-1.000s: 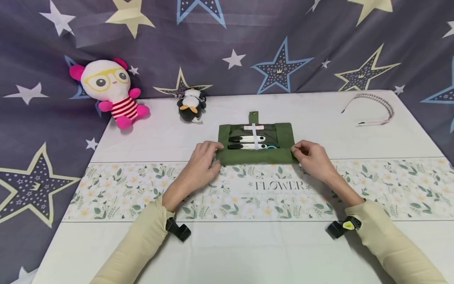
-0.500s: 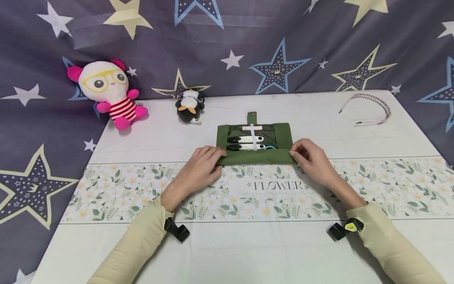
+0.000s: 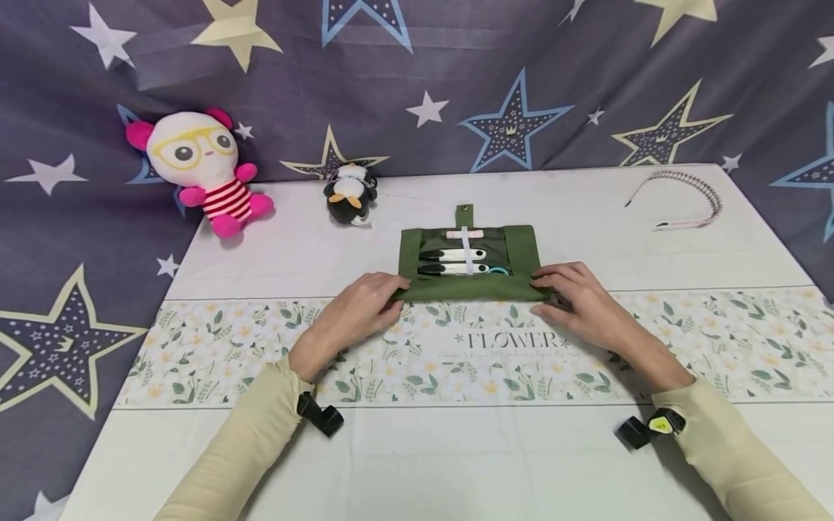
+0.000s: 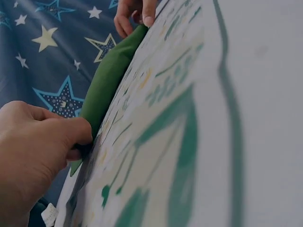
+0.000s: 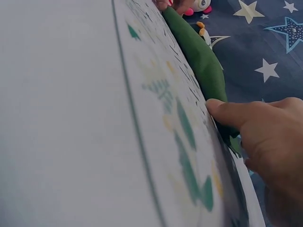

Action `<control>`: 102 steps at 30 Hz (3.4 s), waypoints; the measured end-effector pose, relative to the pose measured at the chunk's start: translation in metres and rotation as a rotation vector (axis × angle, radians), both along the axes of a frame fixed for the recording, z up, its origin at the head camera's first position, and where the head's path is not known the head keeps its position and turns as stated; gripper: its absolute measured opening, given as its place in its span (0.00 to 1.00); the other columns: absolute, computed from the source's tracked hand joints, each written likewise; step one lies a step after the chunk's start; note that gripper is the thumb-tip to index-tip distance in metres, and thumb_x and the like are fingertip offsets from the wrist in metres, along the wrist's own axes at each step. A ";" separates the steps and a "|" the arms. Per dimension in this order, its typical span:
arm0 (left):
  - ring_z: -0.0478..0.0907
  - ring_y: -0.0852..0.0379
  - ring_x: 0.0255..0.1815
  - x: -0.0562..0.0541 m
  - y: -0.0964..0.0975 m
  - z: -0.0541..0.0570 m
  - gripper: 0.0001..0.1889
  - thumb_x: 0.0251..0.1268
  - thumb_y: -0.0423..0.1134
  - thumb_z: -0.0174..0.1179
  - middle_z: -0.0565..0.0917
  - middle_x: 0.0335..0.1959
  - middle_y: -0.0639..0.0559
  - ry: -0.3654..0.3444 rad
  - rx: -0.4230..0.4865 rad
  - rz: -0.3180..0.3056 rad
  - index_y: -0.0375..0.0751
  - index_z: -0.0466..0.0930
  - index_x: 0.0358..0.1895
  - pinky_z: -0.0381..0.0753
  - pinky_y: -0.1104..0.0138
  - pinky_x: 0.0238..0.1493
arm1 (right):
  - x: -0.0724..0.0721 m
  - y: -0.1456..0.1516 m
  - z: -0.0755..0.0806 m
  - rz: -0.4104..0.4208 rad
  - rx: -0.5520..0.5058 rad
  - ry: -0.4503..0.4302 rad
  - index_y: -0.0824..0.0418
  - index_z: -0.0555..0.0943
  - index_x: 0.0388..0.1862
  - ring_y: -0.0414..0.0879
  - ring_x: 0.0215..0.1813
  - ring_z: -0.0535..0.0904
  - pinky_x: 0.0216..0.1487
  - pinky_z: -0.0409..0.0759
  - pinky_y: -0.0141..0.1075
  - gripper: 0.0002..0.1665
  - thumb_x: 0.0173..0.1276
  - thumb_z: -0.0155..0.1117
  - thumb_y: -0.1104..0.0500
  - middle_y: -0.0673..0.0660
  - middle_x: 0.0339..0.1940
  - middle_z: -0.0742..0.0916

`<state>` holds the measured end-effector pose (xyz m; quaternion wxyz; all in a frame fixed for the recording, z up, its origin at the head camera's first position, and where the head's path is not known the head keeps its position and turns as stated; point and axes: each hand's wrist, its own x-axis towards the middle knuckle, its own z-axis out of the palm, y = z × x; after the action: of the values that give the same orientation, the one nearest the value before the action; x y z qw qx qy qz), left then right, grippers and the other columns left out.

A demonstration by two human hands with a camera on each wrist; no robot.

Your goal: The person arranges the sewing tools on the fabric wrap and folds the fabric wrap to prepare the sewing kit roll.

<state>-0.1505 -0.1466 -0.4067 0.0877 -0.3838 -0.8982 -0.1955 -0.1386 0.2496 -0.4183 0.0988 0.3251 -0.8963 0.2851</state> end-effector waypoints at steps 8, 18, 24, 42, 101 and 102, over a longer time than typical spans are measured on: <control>0.85 0.43 0.49 0.000 -0.001 0.002 0.10 0.74 0.33 0.63 0.88 0.46 0.40 -0.034 0.087 0.030 0.34 0.85 0.52 0.82 0.52 0.57 | -0.005 0.003 -0.006 0.042 -0.040 0.170 0.66 0.86 0.50 0.60 0.53 0.81 0.55 0.77 0.55 0.18 0.60 0.75 0.71 0.62 0.49 0.88; 0.83 0.47 0.47 0.003 -0.003 0.005 0.10 0.81 0.36 0.56 0.87 0.46 0.45 -0.247 0.214 0.118 0.37 0.83 0.54 0.80 0.52 0.53 | 0.005 -0.001 0.002 -0.090 -0.158 -0.116 0.66 0.86 0.49 0.53 0.45 0.85 0.44 0.84 0.45 0.09 0.72 0.66 0.69 0.61 0.45 0.88; 0.80 0.55 0.33 -0.002 -0.001 0.006 0.10 0.81 0.35 0.55 0.87 0.39 0.48 -0.373 0.308 0.154 0.36 0.83 0.54 0.80 0.58 0.39 | 0.002 -0.005 0.008 -0.105 -0.239 -0.215 0.65 0.85 0.48 0.45 0.33 0.80 0.34 0.78 0.30 0.07 0.76 0.62 0.67 0.55 0.36 0.87; 0.84 0.53 0.30 -0.023 0.012 0.013 0.15 0.86 0.38 0.45 0.85 0.36 0.45 -0.525 0.344 0.295 0.34 0.79 0.59 0.81 0.58 0.35 | -0.023 -0.014 0.010 -0.194 -0.265 -0.267 0.67 0.81 0.54 0.46 0.22 0.67 0.26 0.66 0.36 0.17 0.86 0.50 0.57 0.56 0.25 0.77; 0.80 0.52 0.16 -0.045 0.031 0.007 0.16 0.80 0.46 0.59 0.78 0.17 0.49 -0.536 0.433 0.488 0.38 0.80 0.35 0.70 0.64 0.22 | -0.060 -0.037 0.019 -0.403 0.131 -0.144 0.69 0.80 0.48 0.60 0.34 0.79 0.33 0.78 0.53 0.13 0.82 0.57 0.58 0.65 0.35 0.82; 0.80 0.53 0.16 -0.044 0.031 0.007 0.16 0.80 0.46 0.59 0.78 0.17 0.49 -0.532 0.433 0.490 0.38 0.80 0.35 0.70 0.64 0.22 | -0.060 -0.037 0.021 -0.398 0.134 -0.150 0.70 0.80 0.48 0.60 0.36 0.79 0.33 0.78 0.53 0.13 0.82 0.57 0.59 0.66 0.36 0.81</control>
<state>-0.1948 -0.1155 -0.3997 -0.0250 -0.0677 -0.8924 -0.4454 -0.1990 0.2127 -0.3974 0.0644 0.1256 -0.9645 0.2233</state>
